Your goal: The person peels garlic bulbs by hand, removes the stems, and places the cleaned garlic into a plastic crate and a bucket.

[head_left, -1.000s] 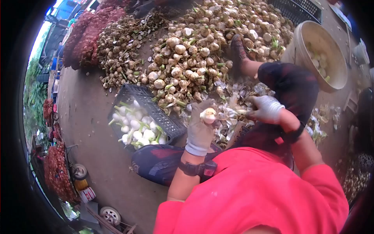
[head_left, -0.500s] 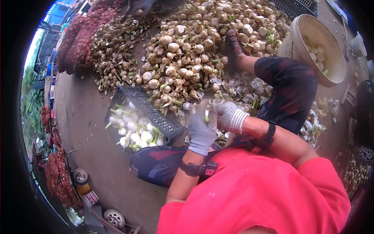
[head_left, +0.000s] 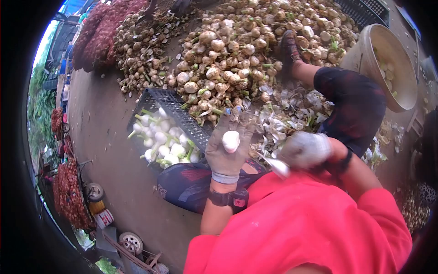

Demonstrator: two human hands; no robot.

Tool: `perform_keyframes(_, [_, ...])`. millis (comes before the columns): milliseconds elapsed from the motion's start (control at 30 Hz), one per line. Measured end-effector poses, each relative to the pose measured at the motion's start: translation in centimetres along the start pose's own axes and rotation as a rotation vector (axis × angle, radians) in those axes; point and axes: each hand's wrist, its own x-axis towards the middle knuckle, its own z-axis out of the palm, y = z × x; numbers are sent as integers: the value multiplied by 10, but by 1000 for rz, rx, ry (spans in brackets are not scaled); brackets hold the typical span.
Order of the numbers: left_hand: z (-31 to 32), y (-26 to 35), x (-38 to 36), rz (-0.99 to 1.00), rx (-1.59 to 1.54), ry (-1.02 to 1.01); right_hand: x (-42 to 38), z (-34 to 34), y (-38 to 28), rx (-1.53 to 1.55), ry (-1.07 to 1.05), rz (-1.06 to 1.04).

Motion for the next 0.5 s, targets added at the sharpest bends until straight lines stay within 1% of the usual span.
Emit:
perform_keyframes(33, [0,1,2,-8,-84,2,-11,-6,-16,189,-53,-418])
perform_keyframes(100, [0,1,5,3,-105,47,-35,-6,-17,537,30,-341])
perform_keyframes(133, [0,-1,7,5,-131,87,-26,-9,-52,177,269,43])
perform_keyframes(167, [-7,-3,9,-5,-133,84,-10,-14,-55,-92,306,513])
perform_keyframes(233, [-29,-5,10,-11,133,42,15,-8,17,-1242,544,371])
perform_keyframes(267, [-12,-5,8,10,43,122,22,-8,12,-1018,369,538])
perform_keyframes(300, [-3,3,3,105,237,172,29,-9,7,-786,187,689])
perform_keyframes(333, [-14,18,-7,232,711,224,27,-5,12,-717,243,605])
perform_keyframes(367, [-17,33,-9,350,1188,266,32,-8,-5,-716,155,729])
perform_keyframes(400, [-18,46,-5,129,1058,585,30,-9,7,-734,195,720])
perform_keyframes(433, [-34,44,6,125,1052,598,28,-9,21,-753,233,710])
perform_keyframes(467, [-62,36,20,155,1706,456,32,-10,25,-748,222,714])
perform_keyframes(500, [-87,27,39,180,2347,232,35,-15,28,-763,247,735])
